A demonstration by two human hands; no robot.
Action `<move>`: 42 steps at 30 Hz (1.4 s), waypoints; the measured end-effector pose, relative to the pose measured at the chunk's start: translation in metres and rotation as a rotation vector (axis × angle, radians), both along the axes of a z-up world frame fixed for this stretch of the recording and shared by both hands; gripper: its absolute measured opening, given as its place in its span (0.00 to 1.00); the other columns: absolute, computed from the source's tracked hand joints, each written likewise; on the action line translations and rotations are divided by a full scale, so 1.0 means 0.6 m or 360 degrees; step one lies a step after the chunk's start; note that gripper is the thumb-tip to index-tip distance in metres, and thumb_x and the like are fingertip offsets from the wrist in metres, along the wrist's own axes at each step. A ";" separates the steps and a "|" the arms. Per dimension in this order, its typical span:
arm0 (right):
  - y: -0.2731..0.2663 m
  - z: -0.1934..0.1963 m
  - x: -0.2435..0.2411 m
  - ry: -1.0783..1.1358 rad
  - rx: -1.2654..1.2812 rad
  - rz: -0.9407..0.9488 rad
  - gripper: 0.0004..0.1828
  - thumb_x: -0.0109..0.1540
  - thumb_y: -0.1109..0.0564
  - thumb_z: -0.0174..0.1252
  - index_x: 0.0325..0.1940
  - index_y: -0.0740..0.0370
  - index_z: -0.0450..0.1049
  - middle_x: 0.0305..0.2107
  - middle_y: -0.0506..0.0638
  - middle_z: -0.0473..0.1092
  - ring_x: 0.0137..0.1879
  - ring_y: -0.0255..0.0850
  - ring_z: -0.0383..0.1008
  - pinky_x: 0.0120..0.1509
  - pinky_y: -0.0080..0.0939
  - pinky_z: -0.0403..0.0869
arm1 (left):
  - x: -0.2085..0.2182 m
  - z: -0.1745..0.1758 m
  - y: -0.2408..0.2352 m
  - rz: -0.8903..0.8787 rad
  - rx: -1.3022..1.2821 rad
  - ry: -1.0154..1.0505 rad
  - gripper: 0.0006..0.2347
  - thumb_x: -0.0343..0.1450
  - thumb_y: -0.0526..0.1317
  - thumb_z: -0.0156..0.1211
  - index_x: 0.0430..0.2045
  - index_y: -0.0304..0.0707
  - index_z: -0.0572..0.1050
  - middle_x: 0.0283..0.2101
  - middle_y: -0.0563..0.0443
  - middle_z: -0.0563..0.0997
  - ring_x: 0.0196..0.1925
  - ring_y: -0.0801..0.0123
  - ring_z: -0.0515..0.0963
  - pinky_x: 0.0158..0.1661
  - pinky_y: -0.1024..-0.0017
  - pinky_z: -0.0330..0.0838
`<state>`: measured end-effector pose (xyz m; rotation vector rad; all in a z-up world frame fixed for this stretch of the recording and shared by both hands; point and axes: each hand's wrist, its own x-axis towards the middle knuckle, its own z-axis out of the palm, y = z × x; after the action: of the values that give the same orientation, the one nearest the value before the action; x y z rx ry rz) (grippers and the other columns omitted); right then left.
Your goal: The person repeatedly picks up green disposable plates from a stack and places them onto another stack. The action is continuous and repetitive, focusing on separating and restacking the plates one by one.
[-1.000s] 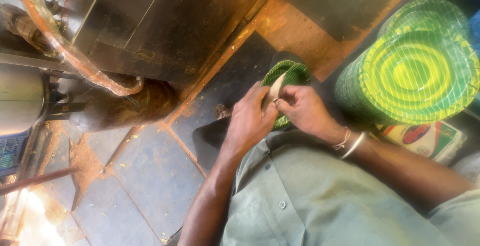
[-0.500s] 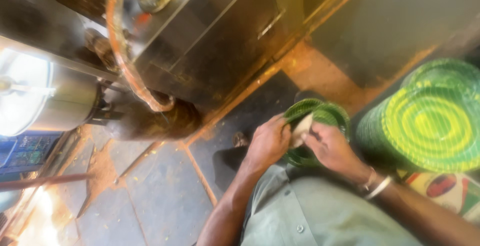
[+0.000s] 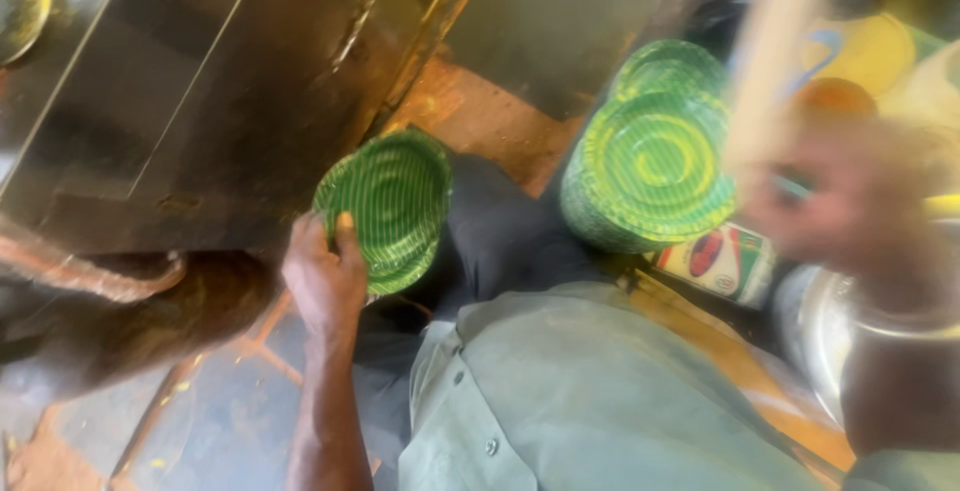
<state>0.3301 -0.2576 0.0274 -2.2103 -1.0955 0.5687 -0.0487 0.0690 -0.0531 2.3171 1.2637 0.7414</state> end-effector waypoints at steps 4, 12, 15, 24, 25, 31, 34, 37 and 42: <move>0.086 0.013 -0.063 -0.0368 -0.0382 0.0465 0.20 0.57 0.47 0.62 0.51 0.55 0.78 0.34 0.50 0.77 0.36 0.43 0.79 0.39 0.40 0.76 | 0.061 0.100 -0.020 -0.0357 0.0201 -0.0296 0.06 0.77 0.34 0.59 0.37 0.25 0.78 0.40 0.37 0.81 0.36 0.52 0.82 0.36 0.61 0.75; 0.102 0.008 -0.073 0.0216 0.0751 0.0420 0.39 0.57 0.53 0.69 0.70 0.61 0.63 0.44 0.53 0.75 0.46 0.36 0.76 0.48 0.36 0.78 | 0.174 0.202 -0.099 -0.0953 -0.0172 -0.0280 0.08 0.72 0.37 0.66 0.40 0.31 0.81 0.42 0.41 0.84 0.36 0.59 0.84 0.35 0.69 0.78; 0.104 0.016 -0.043 -0.0190 0.0650 -0.0054 0.14 0.69 0.57 0.67 0.59 0.57 0.77 0.30 0.50 0.76 0.30 0.35 0.74 0.38 0.33 0.76 | 0.187 0.200 -0.095 -0.0932 -0.0163 -0.0334 0.13 0.69 0.40 0.71 0.41 0.31 0.80 0.41 0.43 0.83 0.38 0.61 0.85 0.38 0.70 0.79; 0.125 0.002 -0.037 -0.1747 0.0281 -0.0085 0.23 0.50 0.56 0.70 0.48 0.62 0.76 0.38 0.58 0.77 0.42 0.51 0.79 0.47 0.46 0.77 | 0.136 0.128 -0.071 -0.0398 0.0017 -0.0441 0.22 0.69 0.25 0.54 0.61 0.25 0.68 0.50 0.34 0.82 0.46 0.55 0.84 0.45 0.63 0.80; 0.129 0.000 -0.048 -0.1601 0.0321 -0.0098 0.18 0.54 0.57 0.69 0.47 0.62 0.76 0.38 0.58 0.78 0.44 0.50 0.78 0.50 0.47 0.76 | 0.140 0.120 -0.078 -0.0324 -0.0130 -0.0437 0.21 0.70 0.27 0.53 0.61 0.30 0.68 0.51 0.38 0.83 0.40 0.59 0.84 0.39 0.66 0.79; 0.182 -0.008 -0.157 0.1242 0.0510 0.0169 0.16 0.61 0.54 0.61 0.50 0.66 0.79 0.42 0.52 0.80 0.49 0.40 0.80 0.57 0.37 0.77 | 0.161 0.114 -0.143 -0.0514 0.0153 -0.0667 0.14 0.74 0.24 0.53 0.52 0.37 0.76 0.53 0.39 0.83 0.52 0.56 0.87 0.52 0.66 0.84; 0.222 -0.022 -0.201 0.1634 0.0805 0.0373 0.18 0.69 0.52 0.56 0.54 0.70 0.77 0.44 0.53 0.78 0.50 0.38 0.77 0.58 0.39 0.75 | 0.143 0.130 -0.164 -0.0619 0.0134 -0.0592 0.15 0.71 0.24 0.54 0.52 0.33 0.75 0.57 0.33 0.79 0.54 0.48 0.85 0.51 0.63 0.82; 0.260 -0.045 -0.238 0.2059 0.0880 0.0307 0.18 0.71 0.53 0.54 0.54 0.72 0.76 0.43 0.54 0.77 0.49 0.38 0.76 0.57 0.42 0.76 | 0.116 0.137 -0.163 -0.0649 0.0014 -0.0603 0.15 0.71 0.23 0.54 0.53 0.30 0.75 0.59 0.32 0.78 0.55 0.46 0.84 0.51 0.63 0.82; 0.276 -0.075 -0.252 0.2182 0.0803 0.0465 0.17 0.71 0.54 0.54 0.54 0.71 0.76 0.44 0.53 0.77 0.49 0.38 0.76 0.58 0.43 0.76 | 0.082 0.125 -0.165 -0.0619 -0.0130 -0.0662 0.14 0.73 0.25 0.58 0.54 0.30 0.74 0.60 0.31 0.77 0.57 0.45 0.83 0.53 0.64 0.81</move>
<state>0.1786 -0.0920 -0.0177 -0.8087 -0.6290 1.4187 0.0006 -0.0302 0.0220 2.1028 0.6274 0.9449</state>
